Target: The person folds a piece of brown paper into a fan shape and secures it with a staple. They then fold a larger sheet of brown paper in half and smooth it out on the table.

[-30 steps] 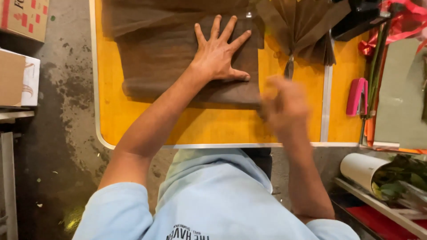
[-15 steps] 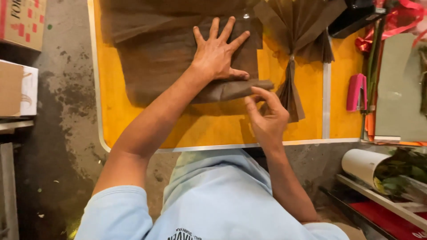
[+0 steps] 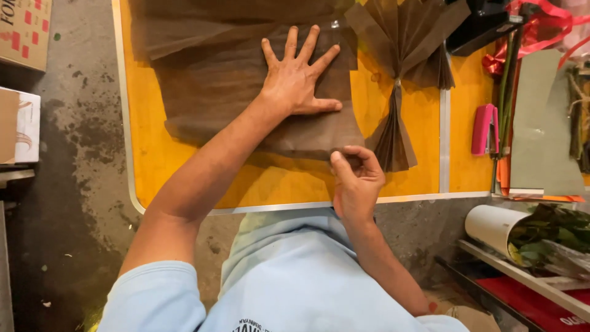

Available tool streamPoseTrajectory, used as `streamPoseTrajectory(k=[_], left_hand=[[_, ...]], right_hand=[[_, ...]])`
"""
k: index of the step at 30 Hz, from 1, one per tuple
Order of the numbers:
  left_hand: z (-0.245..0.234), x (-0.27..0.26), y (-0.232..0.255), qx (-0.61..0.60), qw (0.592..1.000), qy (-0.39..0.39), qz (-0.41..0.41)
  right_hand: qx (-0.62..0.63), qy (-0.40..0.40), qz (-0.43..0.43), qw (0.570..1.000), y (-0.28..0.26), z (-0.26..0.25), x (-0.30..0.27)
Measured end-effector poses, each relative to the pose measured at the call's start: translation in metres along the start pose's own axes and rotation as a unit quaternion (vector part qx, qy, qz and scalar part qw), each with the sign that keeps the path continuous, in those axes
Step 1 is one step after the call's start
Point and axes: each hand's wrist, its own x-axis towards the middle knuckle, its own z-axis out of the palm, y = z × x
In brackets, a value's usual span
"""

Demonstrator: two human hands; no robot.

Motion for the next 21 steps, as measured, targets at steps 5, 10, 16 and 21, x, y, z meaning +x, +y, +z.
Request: streamPoseTrajectory(k=[5,10,16,21], left_hand=[[0.011,0.004,0.001,-0.013,0.999,0.034,-0.003],[0.019,0.002,0.001,-0.010,0.998,0.063,-0.002],[0.032,-0.002,0.001,-0.030,0.988,0.148,0.013],[0.025,-0.001,0.001,-0.014,0.993,0.114,-0.003]], right_hand=[[-0.073,-0.083,0.091,0.990,-0.006,-0.011,-0.011],[-0.149,-0.077,0.071,0.983,-0.011,-0.016,-0.029],[0.032,-0.044,0.195,0.979,-0.004,-0.032,-0.034],[-0.283,-0.145,0.030,0.948,-0.013,-0.013,-0.054]])
